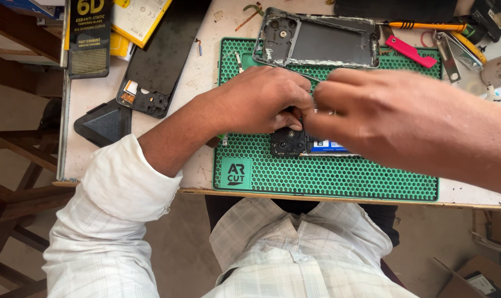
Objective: The person uses a screwdriver to remove screws from a smartphone's internal metal shield and then lifts the shield off the motherboard. The person continues to remove additional screws from the phone's frame and places them on the mat.
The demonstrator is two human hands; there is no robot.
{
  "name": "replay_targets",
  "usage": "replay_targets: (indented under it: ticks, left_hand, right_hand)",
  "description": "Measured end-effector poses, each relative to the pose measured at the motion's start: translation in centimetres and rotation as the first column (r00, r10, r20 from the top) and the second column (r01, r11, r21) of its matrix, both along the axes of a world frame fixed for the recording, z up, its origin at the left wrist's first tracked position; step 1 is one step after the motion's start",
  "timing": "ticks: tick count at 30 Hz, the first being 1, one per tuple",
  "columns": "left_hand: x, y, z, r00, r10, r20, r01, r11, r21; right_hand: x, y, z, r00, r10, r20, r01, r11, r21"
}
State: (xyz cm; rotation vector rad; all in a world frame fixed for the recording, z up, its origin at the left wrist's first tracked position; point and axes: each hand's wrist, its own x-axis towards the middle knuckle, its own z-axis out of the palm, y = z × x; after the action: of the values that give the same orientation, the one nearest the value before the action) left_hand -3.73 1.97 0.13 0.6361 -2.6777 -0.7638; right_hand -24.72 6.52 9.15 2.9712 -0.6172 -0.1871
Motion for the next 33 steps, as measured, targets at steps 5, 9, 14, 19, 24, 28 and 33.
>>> replay_targets:
  ticks: [5, 9, 14, 19, 24, 28, 33]
  left_hand:
    - [-0.1, 0.3, 0.0, 0.999, 0.033, 0.041, -0.036, 0.997, 0.062]
    - [-0.1, 0.4, 0.1, 0.999, -0.001, -0.040, 0.001, 1.000, -0.011]
    - [-0.2, 0.6, 0.0, 0.998, -0.009, -0.055, 0.005, 0.997, -0.075]
    - [-0.4, 0.8, -0.2, 0.998, -0.008, -0.063, 0.000, 0.991, -0.131]
    - [-0.5, 0.6, -0.2, 0.999, -0.003, -0.039, -0.002, 0.990, -0.139]
    - [-0.5, 0.6, 0.0, 1.000, 0.007, -0.002, -0.007, 0.991, -0.131]
    - [-0.5, 1.0, 0.6, 1.000, -0.003, -0.005, 0.003, 0.992, -0.126]
  right_hand:
    - [-0.2, 0.7, 0.0, 0.725, -0.237, -0.647, 0.312, 0.950, 0.001]
    - [-1.0, 0.6, -0.3, 0.996, 0.001, -0.094, 0.002, 0.999, 0.033]
    - [-1.4, 1.0, -0.7, 0.868, -0.216, -0.446, 0.215, 0.975, -0.055]
    - [-1.2, 1.0, -0.6, 0.998, 0.013, 0.069, 0.000, 0.982, -0.191]
    - [-0.9, 0.5, -0.3, 0.998, -0.059, 0.018, 0.059, 0.998, 0.016]
    - [-1.0, 0.5, -0.1, 0.984, -0.116, -0.137, 0.109, 0.992, -0.062]
    - [-0.8, 0.3, -0.1, 0.990, -0.039, 0.139, 0.038, 0.999, 0.015]
